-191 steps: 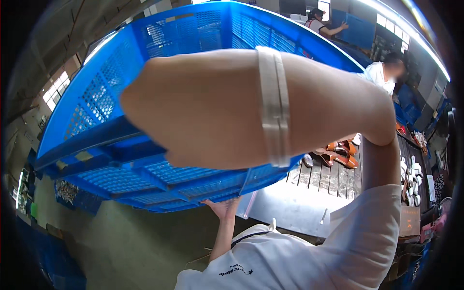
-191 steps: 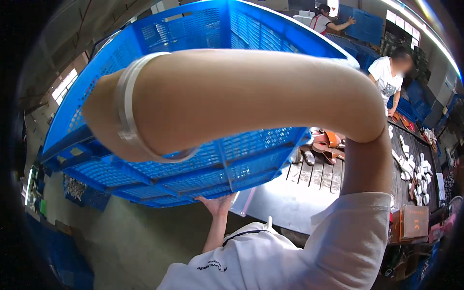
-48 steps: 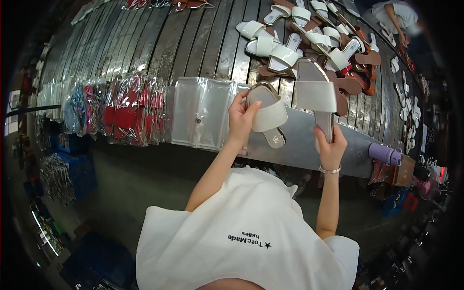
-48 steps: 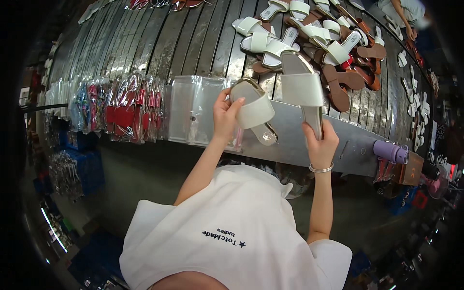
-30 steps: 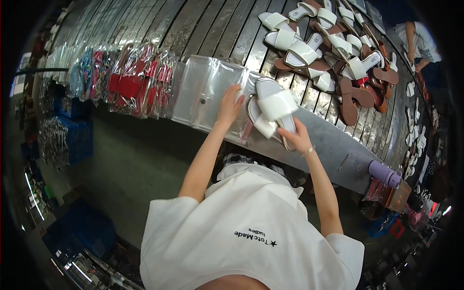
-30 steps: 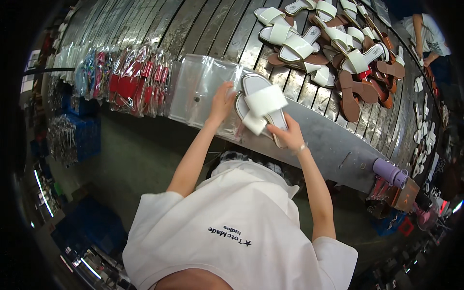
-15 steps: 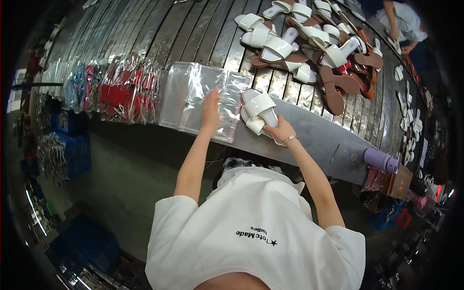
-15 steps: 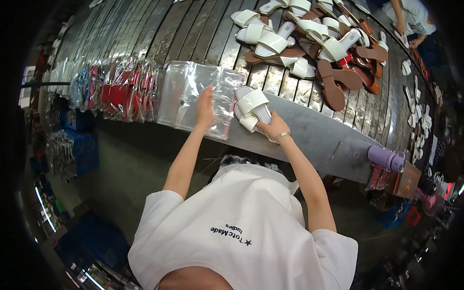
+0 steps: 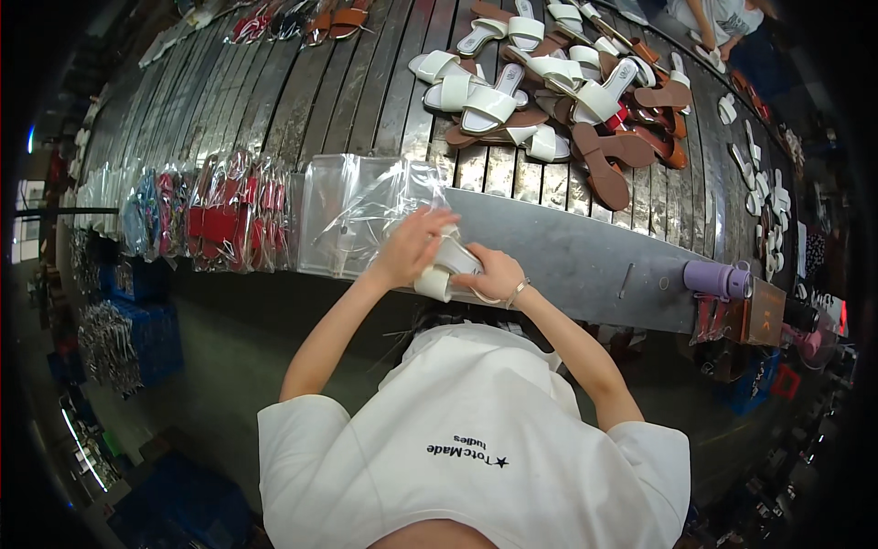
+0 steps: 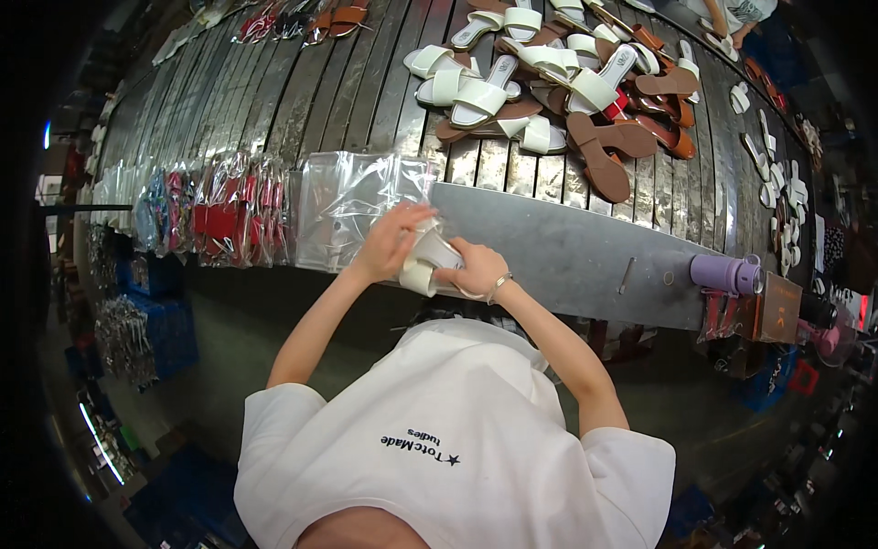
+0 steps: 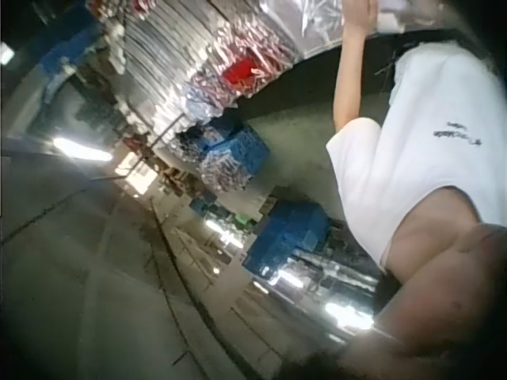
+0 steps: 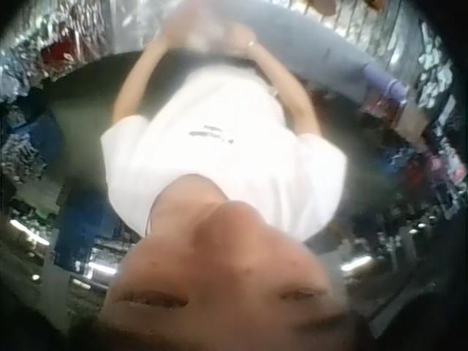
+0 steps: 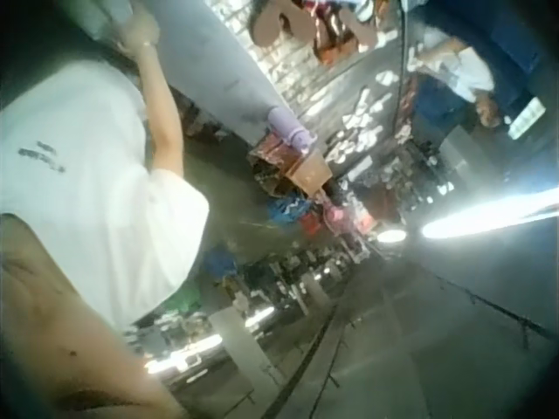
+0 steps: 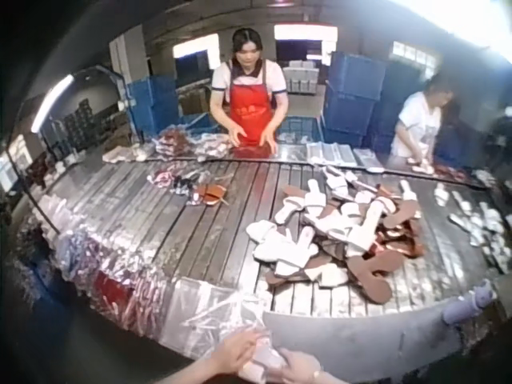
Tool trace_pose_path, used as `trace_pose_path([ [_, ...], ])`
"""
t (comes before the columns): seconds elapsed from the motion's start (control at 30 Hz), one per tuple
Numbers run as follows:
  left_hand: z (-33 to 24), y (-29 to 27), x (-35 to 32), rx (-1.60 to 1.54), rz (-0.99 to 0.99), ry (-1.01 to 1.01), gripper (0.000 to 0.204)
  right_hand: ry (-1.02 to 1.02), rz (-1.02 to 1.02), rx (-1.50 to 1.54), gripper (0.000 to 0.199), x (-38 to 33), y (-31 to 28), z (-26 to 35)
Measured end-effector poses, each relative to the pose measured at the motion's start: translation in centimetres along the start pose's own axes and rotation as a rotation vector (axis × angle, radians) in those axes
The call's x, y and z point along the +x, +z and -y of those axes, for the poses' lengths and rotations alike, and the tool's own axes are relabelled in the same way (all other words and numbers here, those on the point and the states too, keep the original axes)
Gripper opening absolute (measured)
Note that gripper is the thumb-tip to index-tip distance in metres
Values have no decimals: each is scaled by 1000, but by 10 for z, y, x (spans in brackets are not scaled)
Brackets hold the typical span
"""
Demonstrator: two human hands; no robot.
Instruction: The person places pairs of white and brown slide sandals into clear plastic bags at a factory packing station. They repeatedly pick up slides, insert them into bags, and set the packaged pairs aside on the table. The person also moves blue plastic crates and stacks them nearby.
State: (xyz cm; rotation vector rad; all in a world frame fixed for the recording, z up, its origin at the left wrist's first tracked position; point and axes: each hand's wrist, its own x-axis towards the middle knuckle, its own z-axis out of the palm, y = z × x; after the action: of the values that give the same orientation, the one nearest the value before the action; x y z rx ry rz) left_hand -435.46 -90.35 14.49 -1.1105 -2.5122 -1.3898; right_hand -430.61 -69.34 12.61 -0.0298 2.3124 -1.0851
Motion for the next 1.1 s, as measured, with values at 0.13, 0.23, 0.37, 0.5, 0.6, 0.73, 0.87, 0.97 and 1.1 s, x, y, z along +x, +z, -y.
trace_pose_path([
  [0.13,19,6,9,-213,-46,-338,28,36,-209,352,57,-8,2,-20],
  [0.23,12,15,37,98,-104,-6,28,-9,-248,350,53,-25,-25,-32],
  [0.37,18,21,59,-126,-144,-172,26,68,-231,557,39,-54,-59,-43],
  [0.5,27,41,73,9,-81,-79,26,156,-180,1046,31,-71,-82,-58],
  [0.6,43,77,54,47,-138,-122,20,222,-111,1332,33,-86,-88,-68],
  [0.73,80,129,8,124,-50,-183,20,156,-59,1579,44,-97,-90,-76],
  [0.87,81,148,-16,185,18,-246,32,5,-28,1585,36,-101,-85,-71],
  [0.97,83,158,-21,183,-21,-244,36,-30,-172,1138,40,-96,-69,-87],
  [1.1,86,158,-21,116,-20,-273,17,73,-172,361,51,-69,-28,-136],
])
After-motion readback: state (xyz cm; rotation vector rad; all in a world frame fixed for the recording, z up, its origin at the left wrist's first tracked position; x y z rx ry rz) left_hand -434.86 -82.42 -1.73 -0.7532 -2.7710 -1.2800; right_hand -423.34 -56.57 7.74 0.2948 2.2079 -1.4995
